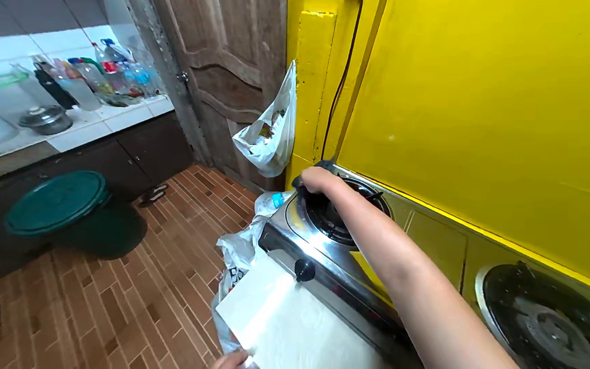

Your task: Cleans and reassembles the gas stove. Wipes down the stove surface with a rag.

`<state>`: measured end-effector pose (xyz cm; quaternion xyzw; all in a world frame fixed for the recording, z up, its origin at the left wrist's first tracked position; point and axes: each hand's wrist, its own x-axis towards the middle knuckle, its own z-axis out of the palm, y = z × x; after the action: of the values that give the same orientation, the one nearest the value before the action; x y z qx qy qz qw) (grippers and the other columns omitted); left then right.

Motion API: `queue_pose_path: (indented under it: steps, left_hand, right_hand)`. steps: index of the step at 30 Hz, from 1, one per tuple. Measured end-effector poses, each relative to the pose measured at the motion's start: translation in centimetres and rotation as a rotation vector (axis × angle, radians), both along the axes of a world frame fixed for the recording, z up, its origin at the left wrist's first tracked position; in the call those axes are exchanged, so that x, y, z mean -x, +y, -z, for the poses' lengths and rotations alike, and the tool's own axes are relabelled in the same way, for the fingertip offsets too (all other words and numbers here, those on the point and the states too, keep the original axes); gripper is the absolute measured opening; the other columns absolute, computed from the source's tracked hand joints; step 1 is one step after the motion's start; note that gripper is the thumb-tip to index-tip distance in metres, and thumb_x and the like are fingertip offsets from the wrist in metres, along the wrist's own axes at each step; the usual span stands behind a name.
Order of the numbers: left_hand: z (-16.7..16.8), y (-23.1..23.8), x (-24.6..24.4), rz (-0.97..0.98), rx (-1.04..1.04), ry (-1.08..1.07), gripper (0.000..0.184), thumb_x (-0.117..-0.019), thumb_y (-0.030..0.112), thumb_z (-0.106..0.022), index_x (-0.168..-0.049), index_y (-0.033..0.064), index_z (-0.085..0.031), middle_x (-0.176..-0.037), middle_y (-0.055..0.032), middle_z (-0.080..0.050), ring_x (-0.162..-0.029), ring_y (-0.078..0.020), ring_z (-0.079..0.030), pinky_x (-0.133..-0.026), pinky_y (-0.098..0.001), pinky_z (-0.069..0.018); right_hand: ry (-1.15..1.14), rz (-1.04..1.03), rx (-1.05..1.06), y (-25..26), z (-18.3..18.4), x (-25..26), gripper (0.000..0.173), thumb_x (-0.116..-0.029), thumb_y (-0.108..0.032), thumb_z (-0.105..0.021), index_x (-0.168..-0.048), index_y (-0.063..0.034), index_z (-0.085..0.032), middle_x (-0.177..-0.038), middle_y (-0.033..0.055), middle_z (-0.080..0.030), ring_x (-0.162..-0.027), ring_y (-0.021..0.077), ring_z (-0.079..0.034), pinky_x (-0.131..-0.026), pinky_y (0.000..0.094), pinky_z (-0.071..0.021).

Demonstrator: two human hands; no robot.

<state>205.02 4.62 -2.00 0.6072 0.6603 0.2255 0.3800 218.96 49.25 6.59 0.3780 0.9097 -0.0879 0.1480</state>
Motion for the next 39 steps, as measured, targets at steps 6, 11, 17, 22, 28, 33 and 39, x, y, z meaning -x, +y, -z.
queue_pose_path:
  steps: [6, 11, 17, 22, 28, 33, 39]
  left_hand:
    - [-0.6, 0.8, 2.7, 0.051, -0.049, 0.006, 0.035, -0.0975, 0.008, -0.062, -0.128, -0.0089, -0.065, -0.126, -0.0281, -0.067, -0.118, -0.0436, -0.065, -0.106, -0.0556, -0.0489]
    - [-0.8, 0.4, 5.7, 0.114, -0.123, 0.000, 0.034, -0.0958, 0.006, -0.062, -0.127, -0.0076, -0.066, -0.126, -0.0257, -0.068, -0.117, -0.0409, -0.066, -0.105, -0.0532, -0.0505]
    - [-0.3, -0.8, 9.4, 0.161, -0.176, 0.028, 0.036, -0.0949, 0.010, -0.062, -0.126, -0.0078, -0.067, -0.123, -0.0257, -0.069, -0.114, -0.0416, -0.068, -0.102, -0.0539, -0.0522]
    - [-0.5, -1.2, 11.9, 0.192, -0.110, 0.030, 0.037, -0.0960, 0.009, -0.061, -0.128, -0.0087, -0.065, -0.125, -0.0278, -0.067, -0.115, -0.0427, -0.067, -0.100, -0.0554, -0.0526]
    - [-0.8, -0.8, 12.9, 0.273, -0.103, 0.040, 0.036, -0.0956, 0.008, -0.062, -0.129, -0.0063, -0.065, -0.126, -0.0255, -0.067, -0.118, -0.0414, -0.066, -0.104, -0.0548, -0.0505]
    - [-0.7, -0.5, 13.1, 0.340, -0.160, 0.051, 0.036, -0.0945, 0.008, -0.062, -0.127, -0.0080, -0.066, -0.123, -0.0267, -0.068, -0.114, -0.0430, -0.067, -0.102, -0.0558, -0.0512]
    - [-0.2, -0.3, 11.4, 0.457, -0.108, 0.040, 0.037, -0.0964, 0.011, -0.062, -0.128, -0.0071, -0.065, -0.126, -0.0264, -0.067, -0.117, -0.0429, -0.066, -0.105, -0.0563, -0.0495]
  right_hand:
    - [0.229, 0.003, 0.033, -7.4, -0.3, 3.1, 0.035, -0.1030, -0.030, -0.060, -0.131, -0.0104, -0.069, -0.143, 0.0202, -0.058, -0.130, 0.0432, -0.056, -0.102, 0.0661, -0.0452]
    - [0.305, 0.149, 0.030, -13.2, 5.7, 5.6, 0.036, -0.1042, -0.020, -0.055, -0.137, -0.0095, -0.065, -0.152, 0.0204, -0.051, -0.142, 0.0482, -0.042, -0.109, 0.0713, -0.0338]
    - [0.312, -0.055, 0.007, -21.6, 10.3, 5.1, 0.034, -0.1013, 0.003, -0.043, -0.125, 0.0063, -0.067, -0.139, 0.0249, -0.061, -0.133, 0.0432, -0.054, -0.114, 0.0581, -0.0373]
    - [0.400, 0.289, 0.088, -30.0, 13.2, 0.2, 0.044, -0.1062, -0.014, -0.049, -0.149, -0.0054, -0.053, -0.143, 0.0237, -0.058, -0.133, 0.0424, -0.055, -0.111, 0.0581, -0.0412]
    - [0.505, 0.800, -0.216, -38.0, 14.8, -11.1, 0.033, -0.1010, -0.015, -0.058, -0.129, -0.0015, -0.070, -0.126, 0.0262, -0.068, -0.122, 0.0466, -0.062, -0.103, 0.0629, -0.0473]
    - [0.592, 1.450, -0.524, -42.3, 14.1, -20.5, 0.040, -0.1025, -0.013, -0.057, -0.130, 0.0158, -0.058, -0.133, 0.0410, -0.055, -0.129, 0.0561, -0.052, -0.110, 0.0652, -0.0392]
    - [0.703, 1.687, -0.473, -37.3, 13.0, -12.6, 0.083, -0.0997, -0.029, -0.063, -0.159, 0.0103, -0.019, -0.159, 0.0439, -0.019, -0.148, 0.0602, -0.023, -0.120, 0.0635, -0.0270]
